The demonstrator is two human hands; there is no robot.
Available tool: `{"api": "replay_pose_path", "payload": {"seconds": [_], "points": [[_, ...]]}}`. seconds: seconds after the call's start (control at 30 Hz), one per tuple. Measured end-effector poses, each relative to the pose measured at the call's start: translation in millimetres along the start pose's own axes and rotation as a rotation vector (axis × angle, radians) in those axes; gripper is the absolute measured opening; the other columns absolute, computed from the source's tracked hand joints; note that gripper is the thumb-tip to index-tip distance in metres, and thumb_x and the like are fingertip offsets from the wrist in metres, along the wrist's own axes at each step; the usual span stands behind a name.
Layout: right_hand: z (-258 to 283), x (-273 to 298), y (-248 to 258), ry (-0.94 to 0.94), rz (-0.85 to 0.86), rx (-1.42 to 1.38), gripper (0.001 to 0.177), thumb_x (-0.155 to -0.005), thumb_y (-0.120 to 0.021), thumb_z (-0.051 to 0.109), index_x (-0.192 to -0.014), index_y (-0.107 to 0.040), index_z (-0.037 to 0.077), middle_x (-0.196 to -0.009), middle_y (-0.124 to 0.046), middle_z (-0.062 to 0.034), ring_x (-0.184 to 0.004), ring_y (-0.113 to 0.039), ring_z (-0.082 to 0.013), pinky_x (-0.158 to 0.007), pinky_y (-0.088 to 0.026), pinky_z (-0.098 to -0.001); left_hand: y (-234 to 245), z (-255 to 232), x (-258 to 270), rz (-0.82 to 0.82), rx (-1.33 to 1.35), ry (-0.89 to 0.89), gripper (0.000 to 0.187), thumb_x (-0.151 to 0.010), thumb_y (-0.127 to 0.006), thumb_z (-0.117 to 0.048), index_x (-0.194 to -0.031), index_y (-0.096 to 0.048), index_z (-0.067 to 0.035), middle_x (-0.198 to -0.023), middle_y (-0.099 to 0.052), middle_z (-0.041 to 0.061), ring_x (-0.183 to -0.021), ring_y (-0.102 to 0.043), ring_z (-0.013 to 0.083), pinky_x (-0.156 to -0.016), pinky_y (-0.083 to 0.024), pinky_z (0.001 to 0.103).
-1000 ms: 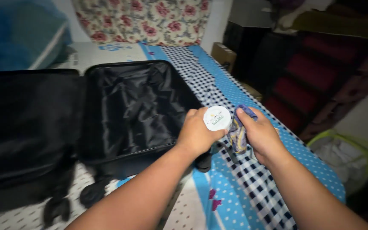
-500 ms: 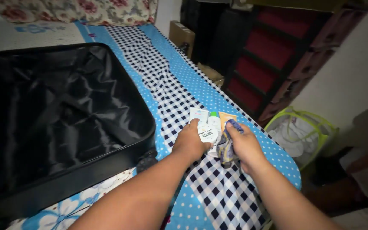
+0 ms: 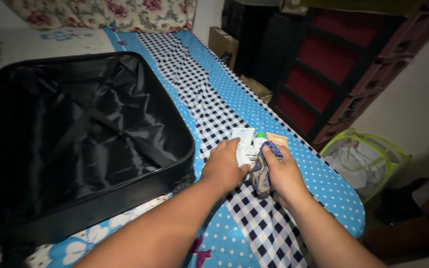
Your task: The person removes several toiletry items from an open suitcase on a bed, wipes each item with a cloth, and places them on the bed. The items include a white bottle, an orange tube, a blue tube, and a white jar.
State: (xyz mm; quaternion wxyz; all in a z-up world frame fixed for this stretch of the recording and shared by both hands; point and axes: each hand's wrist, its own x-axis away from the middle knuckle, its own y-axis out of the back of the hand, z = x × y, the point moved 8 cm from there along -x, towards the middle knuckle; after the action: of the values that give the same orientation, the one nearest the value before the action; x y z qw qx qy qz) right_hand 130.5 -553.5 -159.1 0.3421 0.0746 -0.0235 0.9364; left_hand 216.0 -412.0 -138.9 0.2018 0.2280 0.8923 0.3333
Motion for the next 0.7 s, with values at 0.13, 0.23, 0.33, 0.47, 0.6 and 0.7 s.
{"api": "replay_pose_path", "payload": {"seconds": [0.13, 0.23, 0.33, 0.47, 0.6, 0.7], "points": [[26.8, 8.1, -27.1, 0.327, 0.000, 0.198, 0.046, -0.100, -0.056, 0.040, -0.129, -0.062, 0.004, -0.112, -0.073, -0.0118, -0.101, -0.068, -0.0200, -0.088, -0.053, -0.0316, 67.8, -7.6, 30.5, -0.182, -0.040, -0.255, 0.056, -0.081, -0.078, -0.024, -0.132, -0.059, -0.010, -0.128, -0.062, 0.014, -0.121, -0.055, 0.0370, -0.103, -0.047, 0.044], [45.5, 24.9, -57.8, 0.560, -0.010, 0.340, 0.048, -0.103, -0.053, 0.043, -0.126, -0.062, 0.002, -0.108, -0.073, -0.0152, -0.100, -0.068, -0.0225, -0.089, -0.052, -0.0330, 133.7, 6.4, 68.9, -0.357, -0.148, -0.365, 0.045, -0.081, -0.077, -0.023, -0.121, -0.065, -0.007, -0.123, -0.065, 0.016, -0.118, -0.058, 0.0379, -0.101, -0.046, 0.046], [53.2, 43.6, -103.6, 0.596, 0.017, 0.455, 0.047, -0.101, -0.055, 0.044, -0.128, -0.061, 0.006, -0.104, -0.074, -0.0159, -0.098, -0.070, -0.0234, -0.087, -0.052, -0.0345, 199.1, 54.4, 103.5, -0.420, -0.330, -0.194, 0.045, -0.080, -0.076, -0.029, -0.120, -0.067, -0.010, -0.122, -0.068, 0.014, -0.116, -0.061, 0.0360, -0.098, -0.048, 0.048], [56.4, 83.4, -186.5, 0.640, 0.287, 0.473, 0.041, -0.095, -0.061, 0.040, -0.123, -0.063, 0.010, -0.103, -0.076, -0.0143, -0.091, -0.075, -0.0264, -0.081, -0.057, -0.0360, 273.7, 143.8, 149.4, -0.352, -0.632, 0.311, 0.053, -0.086, -0.068, -0.044, -0.125, -0.063, -0.008, -0.122, -0.066, 0.016, -0.114, -0.062, 0.0356, -0.097, -0.050, 0.049], [60.8, 124.0, -245.5, 0.843, 0.511, 0.547, 0.037, -0.093, -0.064, 0.035, -0.119, -0.065, 0.008, -0.108, -0.074, -0.0152, -0.098, -0.074, -0.0285, -0.084, -0.056, -0.0371, 292.9, 192.6, 192.1, -0.145, -0.686, 0.507, 0.051, -0.097, -0.050, -0.055, -0.111, -0.069, -0.009, -0.107, -0.071, 0.018, -0.106, -0.066, 0.0362, -0.098, -0.051, 0.047], [52.2, 132.5, -265.3, 0.807, 0.529, 0.767, 0.037, -0.094, -0.064, 0.036, -0.122, -0.065, 0.011, -0.109, -0.072, -0.0156, -0.102, -0.070, -0.0329, -0.087, -0.053, -0.0399, 290.7, 191.7, 210.0, -0.133, -0.677, 0.368, 0.051, -0.101, -0.044, -0.049, -0.093, -0.075, -0.009, -0.092, -0.074, 0.017, -0.099, -0.068, 0.0365, -0.099, -0.050, 0.046]]}}
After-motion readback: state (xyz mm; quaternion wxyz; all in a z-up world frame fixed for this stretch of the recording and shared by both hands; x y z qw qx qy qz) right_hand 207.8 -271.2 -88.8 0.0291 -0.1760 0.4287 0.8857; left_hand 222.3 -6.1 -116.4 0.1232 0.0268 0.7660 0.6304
